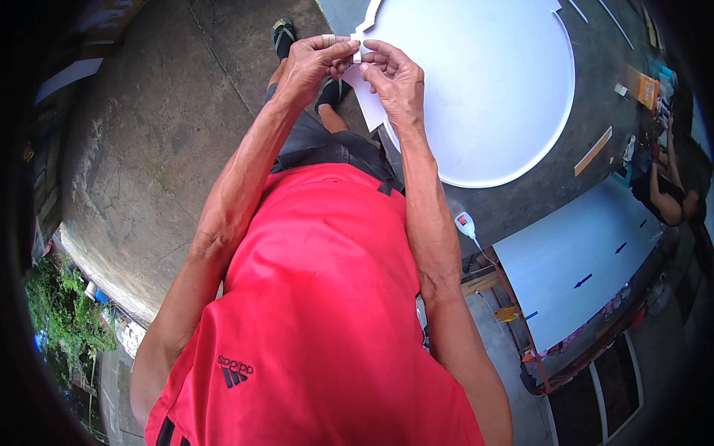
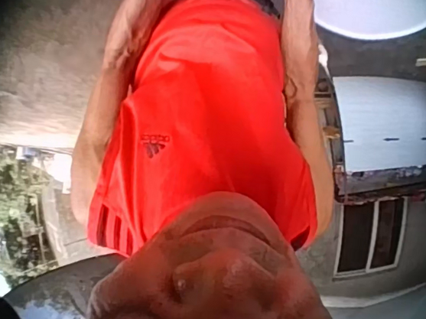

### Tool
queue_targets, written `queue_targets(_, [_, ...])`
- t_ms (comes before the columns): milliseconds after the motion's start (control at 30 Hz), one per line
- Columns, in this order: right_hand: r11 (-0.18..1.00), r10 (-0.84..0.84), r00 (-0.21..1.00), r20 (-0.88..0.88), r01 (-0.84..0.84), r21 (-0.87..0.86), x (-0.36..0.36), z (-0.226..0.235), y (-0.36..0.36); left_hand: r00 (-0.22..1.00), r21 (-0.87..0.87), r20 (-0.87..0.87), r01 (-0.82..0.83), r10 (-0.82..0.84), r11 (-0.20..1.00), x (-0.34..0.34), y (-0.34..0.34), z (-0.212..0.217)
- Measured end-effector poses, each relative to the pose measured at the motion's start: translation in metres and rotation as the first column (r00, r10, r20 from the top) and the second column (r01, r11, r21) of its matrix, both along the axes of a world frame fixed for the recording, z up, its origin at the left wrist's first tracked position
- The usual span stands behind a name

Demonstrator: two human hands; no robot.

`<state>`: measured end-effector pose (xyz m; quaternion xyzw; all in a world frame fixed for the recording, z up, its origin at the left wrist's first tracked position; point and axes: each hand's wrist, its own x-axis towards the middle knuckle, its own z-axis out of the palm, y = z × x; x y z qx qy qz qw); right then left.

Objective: The person uses a utility knife to cut small strips of white material and then applies glue to attach them to a large white circular board. They repeatedly cut, align, and press the strips onto the board's edge, working on one section at a time.

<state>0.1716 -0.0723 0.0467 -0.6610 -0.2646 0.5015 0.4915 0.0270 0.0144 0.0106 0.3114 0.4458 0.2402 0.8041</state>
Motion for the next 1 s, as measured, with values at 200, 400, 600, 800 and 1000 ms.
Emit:
queue_targets(200, [0.979,0.111,0.932,0.346,-0.162,0.123,-0.002,-0.001,-0.003,0.989,-0.210,0.129,-0.038,0.066,0.977,-0.001,-0.001,0.001])
queue_targets(400, [0.977,0.035,0.968,0.249,-0.085,0.195,-0.006,-0.004,-0.006,0.954,-0.460,0.293,0.089,0.057,0.883,-0.006,0.008,0.002])
queue_targets(600, [0.979,0.009,0.940,0.341,-0.078,0.188,-0.008,-0.009,-0.006,0.906,-0.549,0.415,0.179,0.081,0.816,-0.011,0.006,-0.011])
queue_targets(800, [0.995,-0.063,0.687,0.724,-0.015,0.101,-0.012,-0.012,-0.001,0.994,0.125,-0.087,-0.054,0.065,0.991,-0.001,-0.003,0.006])
queue_targets(1000, [0.994,-0.076,0.595,0.800,-0.018,0.107,-0.014,-0.031,0.007,0.928,0.345,-0.360,0.040,0.093,0.938,0.015,-0.006,-0.006])
